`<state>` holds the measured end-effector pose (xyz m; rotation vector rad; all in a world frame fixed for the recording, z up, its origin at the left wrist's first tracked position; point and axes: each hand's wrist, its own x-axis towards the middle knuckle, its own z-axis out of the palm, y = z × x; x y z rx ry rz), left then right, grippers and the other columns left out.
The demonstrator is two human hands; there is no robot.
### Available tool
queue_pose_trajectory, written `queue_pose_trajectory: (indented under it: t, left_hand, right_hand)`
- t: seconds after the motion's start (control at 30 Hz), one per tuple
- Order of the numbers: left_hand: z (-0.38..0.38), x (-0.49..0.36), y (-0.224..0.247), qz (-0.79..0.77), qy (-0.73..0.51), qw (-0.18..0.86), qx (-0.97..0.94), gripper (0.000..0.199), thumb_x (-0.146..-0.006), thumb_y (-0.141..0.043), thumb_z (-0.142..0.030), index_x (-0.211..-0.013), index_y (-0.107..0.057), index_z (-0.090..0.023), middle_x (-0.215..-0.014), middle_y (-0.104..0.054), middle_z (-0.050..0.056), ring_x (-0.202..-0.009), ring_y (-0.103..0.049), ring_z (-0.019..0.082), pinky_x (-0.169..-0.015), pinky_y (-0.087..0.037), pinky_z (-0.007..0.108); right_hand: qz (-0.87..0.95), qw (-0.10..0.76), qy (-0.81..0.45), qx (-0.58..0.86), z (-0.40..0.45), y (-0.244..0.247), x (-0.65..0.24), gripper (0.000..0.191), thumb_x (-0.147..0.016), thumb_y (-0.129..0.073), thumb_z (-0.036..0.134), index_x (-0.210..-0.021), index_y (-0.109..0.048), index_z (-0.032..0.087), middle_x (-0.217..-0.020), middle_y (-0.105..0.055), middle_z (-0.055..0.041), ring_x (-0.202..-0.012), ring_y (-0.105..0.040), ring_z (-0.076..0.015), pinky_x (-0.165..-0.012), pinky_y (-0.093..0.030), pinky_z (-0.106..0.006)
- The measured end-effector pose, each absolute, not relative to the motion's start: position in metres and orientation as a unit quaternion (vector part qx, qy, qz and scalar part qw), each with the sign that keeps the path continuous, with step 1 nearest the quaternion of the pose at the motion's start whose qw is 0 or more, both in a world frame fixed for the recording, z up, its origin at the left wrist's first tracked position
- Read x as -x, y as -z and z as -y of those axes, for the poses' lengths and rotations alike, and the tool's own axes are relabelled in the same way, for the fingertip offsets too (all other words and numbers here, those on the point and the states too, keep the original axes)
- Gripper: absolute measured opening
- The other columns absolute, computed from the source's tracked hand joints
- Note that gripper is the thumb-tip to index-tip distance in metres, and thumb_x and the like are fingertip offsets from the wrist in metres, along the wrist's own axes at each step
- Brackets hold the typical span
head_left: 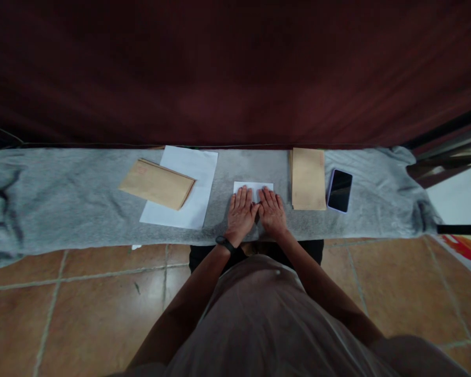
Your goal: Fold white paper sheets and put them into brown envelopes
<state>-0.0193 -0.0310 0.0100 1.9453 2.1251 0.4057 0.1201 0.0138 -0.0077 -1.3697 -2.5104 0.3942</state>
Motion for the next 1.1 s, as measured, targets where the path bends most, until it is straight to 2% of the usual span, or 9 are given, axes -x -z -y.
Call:
queue_pose_trajectory:
  t: [0.23,0.43,0.53,0.67,0.83,1.1]
  left_hand:
    - [0.031,0.015,-0.005,-0.751,-0.140,0.100,-0.638,0.061,-0.102,-0.034,-0.030,-0.159,-0.025,-0.010,-0.167,-0.021,0.016,-0.156,-0.012,0.028,-0.126,-0.019,0.052]
    - [0.030,0.015,-0.001,-0.750,-0.086,0.113,-0.646,0.063,-0.100,-0.035,-0.024,-0.160,-0.021,-0.008,-0.169,-0.012,0.015,-0.157,-0.007,0.027,-0.128,-0.015,0.047]
    - [0.030,0.014,-0.004,-0.756,-0.070,0.101,-0.643,0.062,-0.101,-0.033,-0.024,-0.160,-0.021,-0.009,-0.169,-0.013,0.014,-0.157,-0.007,0.026,-0.128,-0.015,0.046]
    - [0.031,0.012,-0.010,-0.756,-0.077,0.081,-0.645,0.062,-0.103,-0.033,-0.030,-0.160,-0.021,-0.009,-0.169,-0.015,0.015,-0.157,-0.010,0.028,-0.127,-0.016,0.048]
    - [0.032,0.016,-0.015,-0.755,-0.076,0.080,-0.647,0.064,-0.103,-0.037,-0.039,-0.161,-0.022,-0.016,-0.169,-0.017,0.013,-0.156,-0.014,0.029,-0.126,-0.017,0.052]
    - [0.041,0.037,-0.016,-0.733,-0.056,0.086,-0.673,0.069,-0.102,-0.041,-0.047,-0.161,-0.023,-0.017,-0.168,-0.016,0.015,-0.156,-0.015,0.031,-0.125,-0.015,0.056]
  right_hand:
    - [0.847,0.129,-0.154,0.492,-0.017,-0.004,-0.111,0.055,-0.106,-0.029,0.031,-0.155,-0.036,0.009,-0.161,-0.037,-0.0166,-0.152,-0.028,-0.0281,-0.123,-0.020,-0.053]
    - [0.887,0.131,-0.190,0.400,-0.015,-0.005,-0.095,0.055,-0.107,-0.025,0.035,-0.157,-0.034,0.012,-0.163,-0.035,-0.0100,-0.152,-0.027,-0.0201,-0.126,-0.020,-0.043]
    - [0.882,0.140,-0.195,0.407,-0.017,0.002,-0.101,0.057,-0.107,-0.026,0.037,-0.158,-0.031,0.013,-0.163,-0.033,-0.0110,-0.153,-0.026,-0.0210,-0.126,-0.022,-0.045]
    - [0.873,0.143,-0.153,0.440,-0.022,0.009,-0.119,0.056,-0.106,-0.030,0.036,-0.157,-0.034,0.013,-0.164,-0.032,-0.0123,-0.153,-0.026,-0.0254,-0.124,-0.022,-0.050]
    - [0.877,0.135,-0.097,0.451,-0.022,0.012,-0.130,0.056,-0.106,-0.033,0.034,-0.157,-0.035,0.012,-0.164,-0.030,-0.0135,-0.152,-0.027,-0.0286,-0.122,-0.024,-0.051]
    - [0.866,0.150,-0.073,0.471,-0.020,0.017,-0.136,0.059,-0.106,-0.033,0.040,-0.158,-0.032,0.011,-0.163,-0.032,-0.0171,-0.150,-0.030,-0.0298,-0.120,-0.027,-0.053]
